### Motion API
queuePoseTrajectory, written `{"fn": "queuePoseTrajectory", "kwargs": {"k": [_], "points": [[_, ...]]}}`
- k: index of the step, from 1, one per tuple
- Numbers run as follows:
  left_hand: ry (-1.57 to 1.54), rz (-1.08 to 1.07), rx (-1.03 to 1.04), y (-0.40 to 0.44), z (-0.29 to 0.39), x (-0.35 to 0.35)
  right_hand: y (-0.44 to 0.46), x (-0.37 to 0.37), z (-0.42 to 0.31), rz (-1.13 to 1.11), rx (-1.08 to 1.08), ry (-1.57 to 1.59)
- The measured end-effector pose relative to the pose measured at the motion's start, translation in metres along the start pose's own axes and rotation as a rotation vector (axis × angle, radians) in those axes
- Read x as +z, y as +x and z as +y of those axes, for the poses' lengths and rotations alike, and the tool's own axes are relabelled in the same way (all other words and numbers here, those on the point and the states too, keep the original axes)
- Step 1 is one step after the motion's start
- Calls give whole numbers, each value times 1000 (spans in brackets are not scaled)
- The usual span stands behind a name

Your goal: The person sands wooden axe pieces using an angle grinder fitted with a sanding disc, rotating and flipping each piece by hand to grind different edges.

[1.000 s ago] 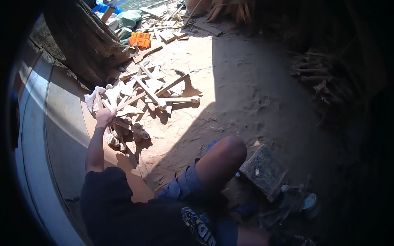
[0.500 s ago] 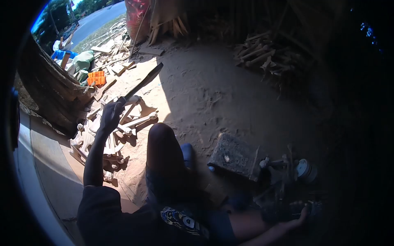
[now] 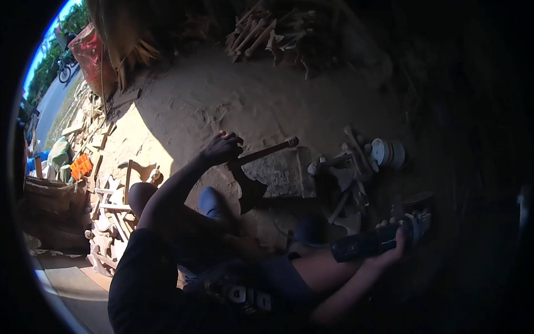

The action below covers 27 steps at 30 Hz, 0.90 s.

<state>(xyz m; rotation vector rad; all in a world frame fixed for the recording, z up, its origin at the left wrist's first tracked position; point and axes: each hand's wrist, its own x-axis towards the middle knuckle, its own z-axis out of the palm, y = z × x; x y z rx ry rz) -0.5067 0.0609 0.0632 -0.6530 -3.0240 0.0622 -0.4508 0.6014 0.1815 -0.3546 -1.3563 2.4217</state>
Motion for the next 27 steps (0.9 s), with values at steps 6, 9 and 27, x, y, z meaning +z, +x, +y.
{"fn": "queuePoseTrajectory", "kwargs": {"k": [6, 9, 27], "points": [[-772, 361, -1584, -57, 52, 152, 15, -26, -3, -54, 75, 82], [-1573, -19, -1410, -62, 96, 136, 16, -19, -5, -73, 90, 61], [-1264, 479, -1227, 22, 66, 167, 7, 43, 20, -90, 86, -58]]}}
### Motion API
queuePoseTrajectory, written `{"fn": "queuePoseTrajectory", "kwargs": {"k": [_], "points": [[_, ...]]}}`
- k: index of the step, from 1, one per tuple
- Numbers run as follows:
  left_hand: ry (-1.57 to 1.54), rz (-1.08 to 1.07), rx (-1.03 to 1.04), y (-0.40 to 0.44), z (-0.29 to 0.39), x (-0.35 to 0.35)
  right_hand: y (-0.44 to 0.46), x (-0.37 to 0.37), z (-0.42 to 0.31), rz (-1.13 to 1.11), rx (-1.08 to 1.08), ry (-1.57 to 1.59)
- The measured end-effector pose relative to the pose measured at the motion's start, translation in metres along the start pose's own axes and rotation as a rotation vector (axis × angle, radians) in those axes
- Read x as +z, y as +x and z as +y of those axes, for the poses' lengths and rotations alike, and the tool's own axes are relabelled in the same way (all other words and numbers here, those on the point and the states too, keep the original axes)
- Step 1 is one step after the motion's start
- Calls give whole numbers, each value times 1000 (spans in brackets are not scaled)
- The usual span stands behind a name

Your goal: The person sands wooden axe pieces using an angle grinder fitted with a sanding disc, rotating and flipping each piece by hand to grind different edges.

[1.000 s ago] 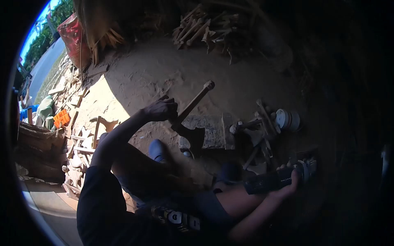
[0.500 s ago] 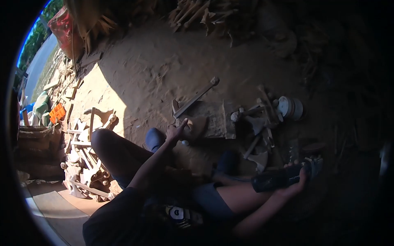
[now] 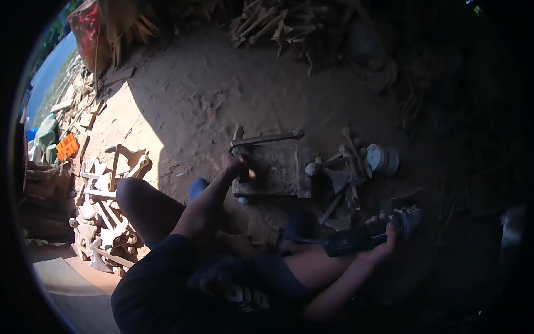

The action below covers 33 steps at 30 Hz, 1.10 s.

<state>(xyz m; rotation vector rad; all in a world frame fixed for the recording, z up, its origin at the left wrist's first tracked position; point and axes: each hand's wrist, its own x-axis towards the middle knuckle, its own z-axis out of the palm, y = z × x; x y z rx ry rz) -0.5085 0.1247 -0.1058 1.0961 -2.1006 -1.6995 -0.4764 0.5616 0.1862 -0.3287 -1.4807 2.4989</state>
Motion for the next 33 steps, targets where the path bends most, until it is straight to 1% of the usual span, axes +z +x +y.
{"fn": "queuePoseTrajectory", "kwargs": {"k": [2, 4, 6, 9, 10, 13, 14, 16, 17, 18, 19, 20, 21, 22, 23, 25, 26, 27, 29, 31, 32, 33], "points": [[-531, -163, 239, 10, 5, -10, 1, 4, 0, -19, 12, -10], [-591, -288, 55, 21, 2, -28, 1, 8, 1, -2, 25, -25], [-495, -244, 128, -8, 39, -48, 3, 6, 3, 14, 31, -32], [-509, -532, 159, -12, 46, -82, 4, 8, 3, -23, 38, -24], [-345, -526, 422, -25, 66, -97, 3, 10, 2, -45, 40, -21], [-549, -514, 307, -46, 68, -119, 0, 20, -4, -66, 99, -60], [-627, -650, 273, -47, 69, -130, 0, 20, 0, -60, 61, -165], [-424, -526, 341, -58, 70, -139, 1, 21, 11, -47, -19, -373], [-323, -465, 372, -65, 73, -143, -12, 44, 12, -14, -178, -537], [-203, -499, 281, -72, 75, -148, -23, 63, 13, -21, -189, -587], [-232, -513, 266, -76, 57, -142, -33, 79, 14, -29, -193, -639], [-260, -523, 254, -73, 28, -129, -40, 99, 9, 72, -291, -982], [-286, -530, 244, -70, 6, -123, -30, 97, 26, -123, -398, -922], [-242, -529, 255, -67, -3, -125, -30, 102, 36, -220, -394, -921], [-266, -496, 311, -70, -3, -122, -31, 110, 46, -316, -393, -918], [-317, -425, 420, -81, -6, -108, -41, 128, 64, -460, -279, -913], [-252, -436, 454, -74, -12, -109, -46, 131, 79, -521, -332, -978], [-228, -420, 479, -68, -17, -111, -52, 132, 94, -532, -409, -1110], [-171, -372, 525, -61, -17, -114, -61, 139, 122, -659, -585, -1099], [-87, -285, 575, -48, -24, -115, -81, 151, 130, -671, -437, -1134], [-38, -233, 601, -45, -30, -116, -82, 153, 137, -692, -365, -1074], [125, -166, 481, -46, -37, -118, -82, 157, 139, -695, -370, -1074]]}}
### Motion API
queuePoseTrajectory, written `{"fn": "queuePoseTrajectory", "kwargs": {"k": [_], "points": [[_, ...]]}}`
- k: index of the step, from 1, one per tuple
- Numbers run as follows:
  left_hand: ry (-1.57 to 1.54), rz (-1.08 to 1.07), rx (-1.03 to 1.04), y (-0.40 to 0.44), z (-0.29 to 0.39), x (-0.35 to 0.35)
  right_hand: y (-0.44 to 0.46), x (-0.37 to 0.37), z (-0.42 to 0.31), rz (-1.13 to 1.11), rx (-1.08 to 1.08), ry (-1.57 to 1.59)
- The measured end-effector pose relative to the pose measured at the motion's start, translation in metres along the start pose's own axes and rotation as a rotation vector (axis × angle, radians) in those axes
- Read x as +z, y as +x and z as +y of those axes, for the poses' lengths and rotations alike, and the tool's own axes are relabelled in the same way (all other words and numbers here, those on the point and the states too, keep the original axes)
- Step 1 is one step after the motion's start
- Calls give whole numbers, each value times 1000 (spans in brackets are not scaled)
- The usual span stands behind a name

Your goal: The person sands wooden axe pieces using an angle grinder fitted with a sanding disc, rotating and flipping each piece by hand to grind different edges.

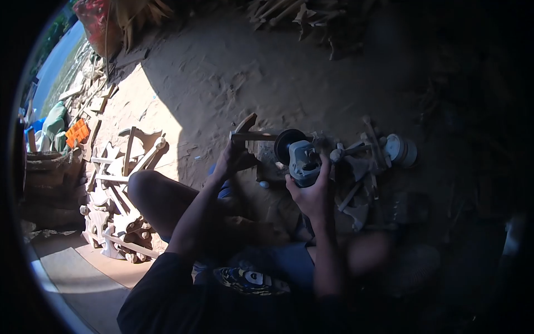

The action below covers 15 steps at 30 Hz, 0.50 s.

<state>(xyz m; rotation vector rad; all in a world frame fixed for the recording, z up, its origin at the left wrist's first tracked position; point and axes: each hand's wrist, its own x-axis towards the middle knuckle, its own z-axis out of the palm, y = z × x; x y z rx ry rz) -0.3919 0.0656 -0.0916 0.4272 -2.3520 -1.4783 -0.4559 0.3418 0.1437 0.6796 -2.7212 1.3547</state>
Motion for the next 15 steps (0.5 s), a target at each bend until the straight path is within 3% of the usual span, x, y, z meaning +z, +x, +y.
{"fn": "queuePoseTrajectory", "kwargs": {"k": [2, 5, 8, 15], "points": [[319, 40, -272, -9, 31, -9, 3, 4, -2, 0, -13, -5], [185, 132, -346, -10, 18, -2, 8, 9, 6, 42, -76, -26], [310, 151, -397, -13, 24, 1, 13, 9, 5, 42, -73, -65], [550, 133, -189, -11, 37, -6, 22, 21, -11, -41, -32, -166]]}}
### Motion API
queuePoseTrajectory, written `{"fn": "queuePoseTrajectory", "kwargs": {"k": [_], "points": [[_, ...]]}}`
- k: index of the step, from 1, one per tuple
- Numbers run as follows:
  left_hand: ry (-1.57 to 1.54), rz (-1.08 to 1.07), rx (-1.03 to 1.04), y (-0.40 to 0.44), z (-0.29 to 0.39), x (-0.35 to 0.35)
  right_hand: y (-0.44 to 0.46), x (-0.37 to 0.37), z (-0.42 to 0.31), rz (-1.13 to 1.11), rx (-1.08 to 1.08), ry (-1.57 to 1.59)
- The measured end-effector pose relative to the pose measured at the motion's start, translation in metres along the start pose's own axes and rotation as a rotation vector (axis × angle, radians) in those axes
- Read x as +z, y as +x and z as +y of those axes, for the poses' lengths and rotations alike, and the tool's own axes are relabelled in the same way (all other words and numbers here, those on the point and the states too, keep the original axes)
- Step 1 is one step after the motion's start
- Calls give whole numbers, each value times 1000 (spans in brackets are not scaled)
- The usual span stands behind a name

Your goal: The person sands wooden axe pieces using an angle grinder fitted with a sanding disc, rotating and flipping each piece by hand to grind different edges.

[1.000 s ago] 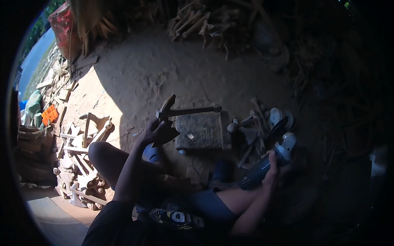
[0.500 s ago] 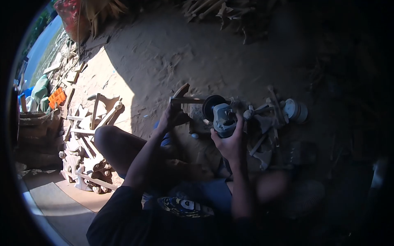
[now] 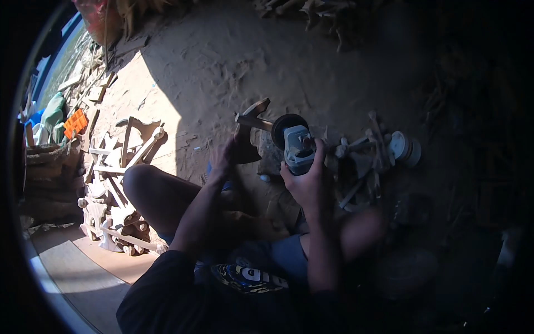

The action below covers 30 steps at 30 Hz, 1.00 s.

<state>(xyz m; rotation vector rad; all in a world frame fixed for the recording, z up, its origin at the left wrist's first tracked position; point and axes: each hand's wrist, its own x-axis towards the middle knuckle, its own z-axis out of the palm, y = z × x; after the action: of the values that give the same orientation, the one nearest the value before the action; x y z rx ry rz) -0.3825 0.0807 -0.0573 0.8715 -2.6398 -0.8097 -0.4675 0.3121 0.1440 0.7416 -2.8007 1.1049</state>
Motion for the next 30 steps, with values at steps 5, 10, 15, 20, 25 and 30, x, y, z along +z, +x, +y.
{"fn": "queuePoseTrajectory", "kwargs": {"k": [5, 10, 15, 20, 25, 30], "points": [[100, 237, 353, 5, 24, -25, 12, 9, -13, 17, -24, 38], [39, 383, 543, 13, 39, -33, 17, 8, -21, 50, -84, 16], [121, 382, 610, 13, 45, -41, 21, 9, -22, 84, -154, 7], [144, 470, 658, 15, 50, -42, 20, 6, -33, 20, -42, 73], [159, 491, 680, 13, 53, -45, 17, 7, -34, 31, -37, 78], [159, 523, 673, 13, 52, -42, 12, 6, -30, 65, -38, 23]]}}
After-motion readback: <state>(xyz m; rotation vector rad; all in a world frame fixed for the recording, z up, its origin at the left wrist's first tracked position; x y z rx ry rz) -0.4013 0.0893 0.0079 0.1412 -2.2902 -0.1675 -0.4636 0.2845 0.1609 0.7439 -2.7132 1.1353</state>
